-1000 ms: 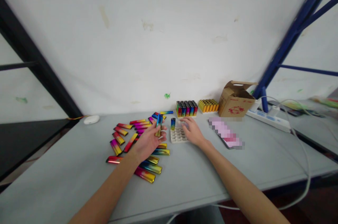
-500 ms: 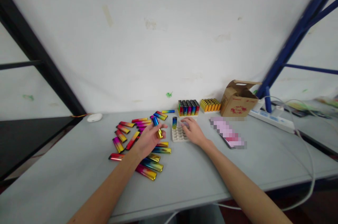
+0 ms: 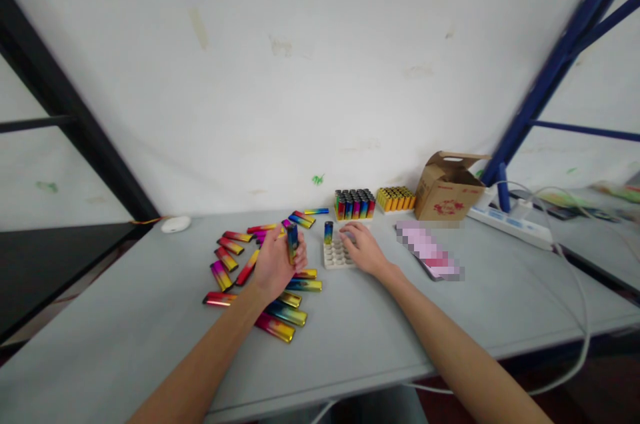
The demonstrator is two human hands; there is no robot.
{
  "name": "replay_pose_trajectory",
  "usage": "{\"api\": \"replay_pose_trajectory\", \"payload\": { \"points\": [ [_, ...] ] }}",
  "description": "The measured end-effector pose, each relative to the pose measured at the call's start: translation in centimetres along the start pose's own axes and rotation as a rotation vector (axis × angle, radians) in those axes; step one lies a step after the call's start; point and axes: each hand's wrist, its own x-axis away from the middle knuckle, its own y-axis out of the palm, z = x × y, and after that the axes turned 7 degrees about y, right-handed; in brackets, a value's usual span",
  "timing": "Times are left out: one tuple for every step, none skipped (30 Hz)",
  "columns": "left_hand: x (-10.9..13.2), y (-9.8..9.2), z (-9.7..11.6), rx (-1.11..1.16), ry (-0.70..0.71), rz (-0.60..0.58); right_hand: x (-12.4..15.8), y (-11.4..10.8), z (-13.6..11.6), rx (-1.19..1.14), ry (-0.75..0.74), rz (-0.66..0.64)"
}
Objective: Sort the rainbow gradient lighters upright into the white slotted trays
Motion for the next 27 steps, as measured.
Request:
{"api": "replay_pose_trajectory", "payload": {
  "points": [
    [0.0, 0.0, 0.1, 0.006, -0.022, -0.011, 0.0, 0.0, 0.0, 0.001, -0.001, -0.003],
    [0.0, 0.0, 0.1, 0.009, -0.039, -0.019, 0.0, 0.0, 0.0, 0.003, -0.003, -0.003],
    [0.1, 0.0, 0.1, 0.012, -0.050, -0.024, 0.0, 0.0, 0.0, 0.004, -0.007, -0.003],
    [0.1, -0.1, 0.0, 0.014, -0.054, -0.027, 0.0, 0.1, 0.1, 0.003, -0.010, 0.000],
    [0.2, -0.1, 0.0, 0.018, -0.053, -0.030, 0.0, 0.1, 0.1, 0.002, -0.014, 0.003],
    [0.2, -0.2, -0.1, 0.022, -0.048, -0.034, 0.0, 0.1, 0.1, -0.001, -0.016, 0.007],
    [0.2, -0.3, -0.2, 0.027, -0.041, -0.040, 0.0, 0.2, 0.2, -0.003, -0.017, 0.010],
    [0.3, -0.3, -0.2, 0.031, -0.034, -0.044, 0.0, 0.2, 0.2, -0.007, -0.017, 0.011],
    [0.3, -0.4, -0.3, 0.031, -0.031, -0.048, 0.0, 0.2, 0.2, -0.011, -0.016, 0.012],
    [0.3, -0.5, -0.3, 0.027, -0.032, -0.050, 0.0, 0.2, 0.2, -0.015, -0.015, 0.014],
    [0.2, -0.6, -0.3, 0.020, -0.036, -0.051, 0.0, 0.3, 0.2, -0.019, -0.014, 0.017],
    [0.2, -0.7, -0.3, 0.013, -0.040, -0.053, 0.0, 0.3, 0.2, -0.022, -0.014, 0.019],
    [0.1, -0.7, -0.3, 0.007, -0.046, -0.055, 0.0, 0.3, 0.2, -0.024, -0.014, 0.021],
    [0.1, -0.8, -0.3, 0.005, -0.053, -0.059, 0.0, 0.3, 0.2, -0.025, -0.015, 0.022],
    [0.0, -0.9, -0.4, 0.005, -0.058, -0.063, 0.0, 0.3, 0.2, -0.023, -0.015, 0.023],
    [0.0, -0.9, -0.4, 0.006, -0.060, -0.065, 0.0, 0.3, 0.3, -0.021, -0.015, 0.022],
    [-0.1, -1.0, -0.5, 0.005, -0.060, -0.066, 0.0, 0.3, 0.3, -0.018, -0.014, 0.020],
    [-0.1, -1.1, -0.5, 0.000, -0.055, -0.065, 0.0, 0.3, 0.3, -0.015, -0.012, 0.019],
    [-0.2, -1.1, -0.6, -0.008, -0.048, -0.062, 0.0, 0.3, 0.4, -0.012, -0.010, 0.016],
    [-0.2, -1.2, -0.7, -0.018, -0.041, -0.060, -0.1, 0.3, 0.4, -0.010, -0.009, 0.012],
    [-0.2, -1.2, -0.8, -0.028, -0.033, -0.057, -0.1, 0.3, 0.4, -0.009, -0.009, 0.009],
    [-0.3, -1.3, -0.8, -0.037, -0.024, -0.055, -0.1, 0.3, 0.4, -0.009, -0.009, 0.006],
    [-0.3, -1.3, -0.9, -0.045, -0.018, -0.053, -0.1, 0.3, 0.4, -0.008, -0.009, 0.004],
    [-0.3, -1.3, -0.9, -0.050, -0.011, -0.049, -0.1, 0.3, 0.4, -0.006, -0.008, 0.003],
    [-0.3, -1.3, -0.9, -0.053, -0.007, -0.043, -0.1, 0.3, 0.4, -0.005, -0.007, 0.003],
    [-0.4, -1.2, -0.9, -0.055, -0.006, -0.034, 0.0, 0.3, 0.3, -0.003, -0.006, 0.003],
    [-0.4, -1.2, -0.9, -0.057, -0.007, -0.022, 0.0, 0.3, 0.3, -0.002, -0.005, 0.003]
  ]
}}
